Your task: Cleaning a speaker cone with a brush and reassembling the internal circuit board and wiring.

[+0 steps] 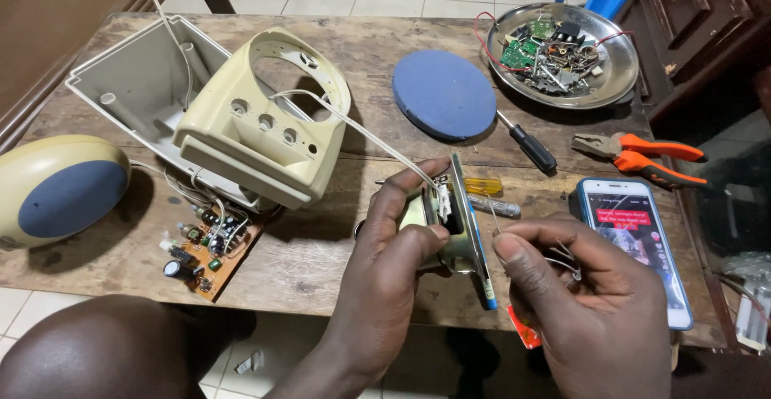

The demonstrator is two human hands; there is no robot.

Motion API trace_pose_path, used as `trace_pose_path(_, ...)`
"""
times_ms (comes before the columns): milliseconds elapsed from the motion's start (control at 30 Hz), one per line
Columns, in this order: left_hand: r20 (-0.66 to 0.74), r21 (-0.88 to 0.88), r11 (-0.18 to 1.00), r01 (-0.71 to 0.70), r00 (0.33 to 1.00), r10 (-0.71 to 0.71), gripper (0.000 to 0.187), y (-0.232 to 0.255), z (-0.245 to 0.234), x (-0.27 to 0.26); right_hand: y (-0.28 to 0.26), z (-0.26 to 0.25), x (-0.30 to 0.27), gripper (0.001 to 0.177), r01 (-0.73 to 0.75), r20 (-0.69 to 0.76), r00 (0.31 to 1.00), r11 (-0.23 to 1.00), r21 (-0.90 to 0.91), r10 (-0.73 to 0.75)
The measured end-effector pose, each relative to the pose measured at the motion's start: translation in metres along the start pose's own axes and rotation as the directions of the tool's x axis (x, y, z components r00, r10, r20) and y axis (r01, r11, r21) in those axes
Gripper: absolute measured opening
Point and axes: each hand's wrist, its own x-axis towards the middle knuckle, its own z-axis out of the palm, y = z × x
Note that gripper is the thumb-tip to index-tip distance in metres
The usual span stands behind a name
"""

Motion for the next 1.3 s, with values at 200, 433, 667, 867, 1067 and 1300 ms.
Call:
trace_pose_path(200, -0.005, 0.039, 0.999, -0.027, 1.0, 0.027, 0.052, 0.006, 0.001, -0.003, 0.0, 0.0, -0.001, 0.01, -0.04, 0.017, 0.999, 0.995, 0.09, 0.039)
trace_pose_path(433, 0.027, 0.053, 0.993, -0.104, 0.994, 0.102, 0.053, -0.003, -0.002, 0.0, -0.007, -0.004, -0.005, 0.008, 0.091, 0.052, 0.994, 0.996, 0.004, -0.091)
trace_pose_path(667, 0.086, 0.04, 0.996, -0.077, 0.994, 0.073, 0.058, -0.001, -0.004, -0.004, -0.02, -0.002, -0.02, 0.007, 0.047, -0.049, 0.997, 0.992, -0.119, -0.053)
trace_pose_path(867, 0.066, 0.121, 0.983, -0.138, 0.989, 0.131, 0.053, -0.004, -0.005, -0.004, -0.012, -0.003, -0.018, 0.007, 0.051, -0.02, 0.998, 0.988, -0.148, -0.054)
trace_pose_path(1067, 0.059, 0.244, 0.957, -0.16, 0.987, 0.15, 0.047, -0.003, -0.003, -0.004, -0.01, -0.009, -0.015, 0.008, -0.055, 0.03, 0.998, 0.991, -0.126, 0.059)
trace_pose_path(1300, 0.111, 0.304, 0.923, -0.235, 0.971, 0.21, 0.045, -0.007, -0.004, -0.004, -0.008, -0.014, -0.008, 0.024, -0.006, 0.127, 0.99, 0.869, 0.495, -0.066)
